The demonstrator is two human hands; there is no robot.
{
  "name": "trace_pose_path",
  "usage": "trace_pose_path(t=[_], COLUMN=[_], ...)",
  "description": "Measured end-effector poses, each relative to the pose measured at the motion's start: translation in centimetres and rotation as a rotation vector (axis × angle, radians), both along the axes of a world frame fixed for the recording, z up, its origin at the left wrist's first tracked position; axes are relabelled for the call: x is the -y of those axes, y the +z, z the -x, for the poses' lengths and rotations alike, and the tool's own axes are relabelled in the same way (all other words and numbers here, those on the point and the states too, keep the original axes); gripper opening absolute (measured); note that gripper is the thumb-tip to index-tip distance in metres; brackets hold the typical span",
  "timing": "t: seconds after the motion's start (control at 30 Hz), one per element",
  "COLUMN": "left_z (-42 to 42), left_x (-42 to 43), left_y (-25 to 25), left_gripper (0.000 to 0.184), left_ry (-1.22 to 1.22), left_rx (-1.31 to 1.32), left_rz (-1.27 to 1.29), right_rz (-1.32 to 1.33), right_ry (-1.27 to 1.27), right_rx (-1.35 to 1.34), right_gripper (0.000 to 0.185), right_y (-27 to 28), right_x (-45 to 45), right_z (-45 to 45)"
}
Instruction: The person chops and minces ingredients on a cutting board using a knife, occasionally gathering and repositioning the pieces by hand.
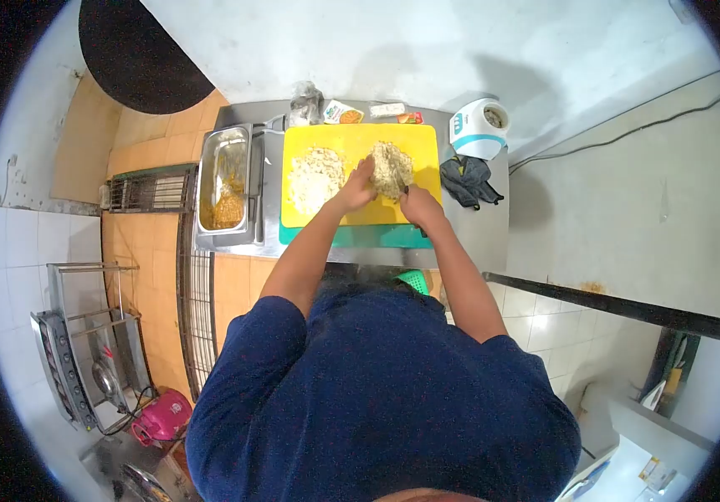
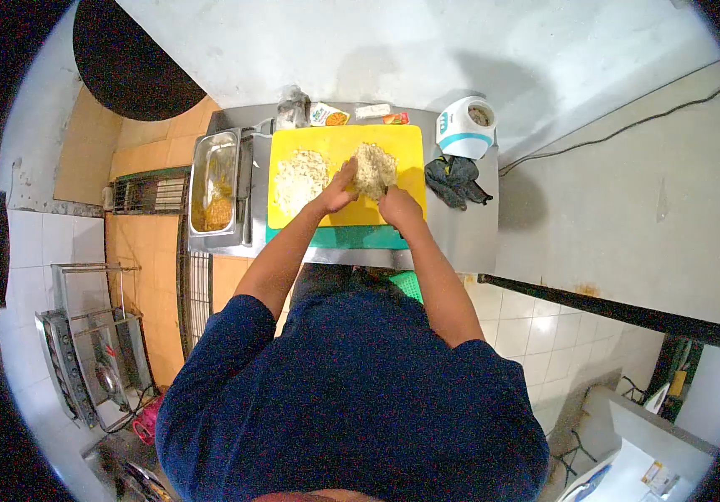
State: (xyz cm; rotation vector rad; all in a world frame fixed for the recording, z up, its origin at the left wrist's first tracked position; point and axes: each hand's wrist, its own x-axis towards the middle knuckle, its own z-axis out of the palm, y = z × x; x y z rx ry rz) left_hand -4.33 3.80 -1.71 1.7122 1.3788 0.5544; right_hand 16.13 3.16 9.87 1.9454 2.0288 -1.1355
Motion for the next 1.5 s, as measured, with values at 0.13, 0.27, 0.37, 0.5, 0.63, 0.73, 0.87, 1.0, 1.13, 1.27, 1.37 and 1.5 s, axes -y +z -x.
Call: trace_pose_path(t=[0.13, 0.27, 0.37, 0.5, 0.63, 0.73, 0.87, 1.0, 1.13, 1.27, 1.37, 1.5], left_z=[0.1, -0.7, -0.8, 0.2, 0.4, 0.8, 1.4, 1.5, 1.6, 2.0, 2.2, 2.3], left_x=[0.5, 2.0, 2.1, 2.5, 2.8, 3.4, 3.7, 3.1, 2.4, 1.0, 1.2, 0.2], left_y=[-0.9, -1.1, -0.7, -0.7, 1.8, 3.9, 6.2, 7.1, 7.6, 8.1, 8.1, 8.6], left_gripper=[0.099, 0.09, 0.09, 0.094, 0.098, 0.097, 0.092, 0.093, 0.094, 0.096, 0.097, 0.098], left_ry=[0.08, 0.113, 0.112, -0.012, -0.027, -0.128, -0.305, -0.359, -0.406, -0.431, -0.4, -0.382], left_rx=[0.234, 0.375, 0.376, 0.318, 0.249, 0.163, -0.005, -0.076, -0.191, -0.188, -0.152, -0.2], left_rz=[-0.074, -0.112, -0.117, -0.166, -0.344, -0.508, -0.473, -0.501, -0.516, -0.559, -0.573, -0.58], right_rz=[-0.217, -0.223, -0.176, -0.099, -0.229, -0.047, -0.096, -0.134, -0.099, -0.101, -0.074, -0.063], right_ry=[0.054, 0.017, -0.055, -0.097, -0.114, -0.297, -0.383, -0.426, -0.451, -0.525, -0.566, -0.566], right_rx=[0.028, 0.02, 0.039, 0.049, 0.0, -0.183, -0.267, -0.289, -0.331, -0.4, -0.387, -0.391], right_gripper=[0.039, 0.038, 0.038, 0.039, 0.039, 0.037, 0.033, 0.031, 0.027, 0.026, 0.026, 0.032], right_y=[-0.5, -1.5, -3.9, -3.3, -4.5, -2.0, -0.5, 2.1, 2.5, 4.4, 5.9, 6.7], right_x=[0.8, 2.3, 2.8, 2.9, 2.4, 2.5, 3.6, 4.8, 5.4, 6.4, 8.2, 9.6], right_z=[0.0, 0.5, 1.4, 2.0, 1.0, 1.4, 2.0, 3.3, 3.6, 4.6, 5.3, 5.2])
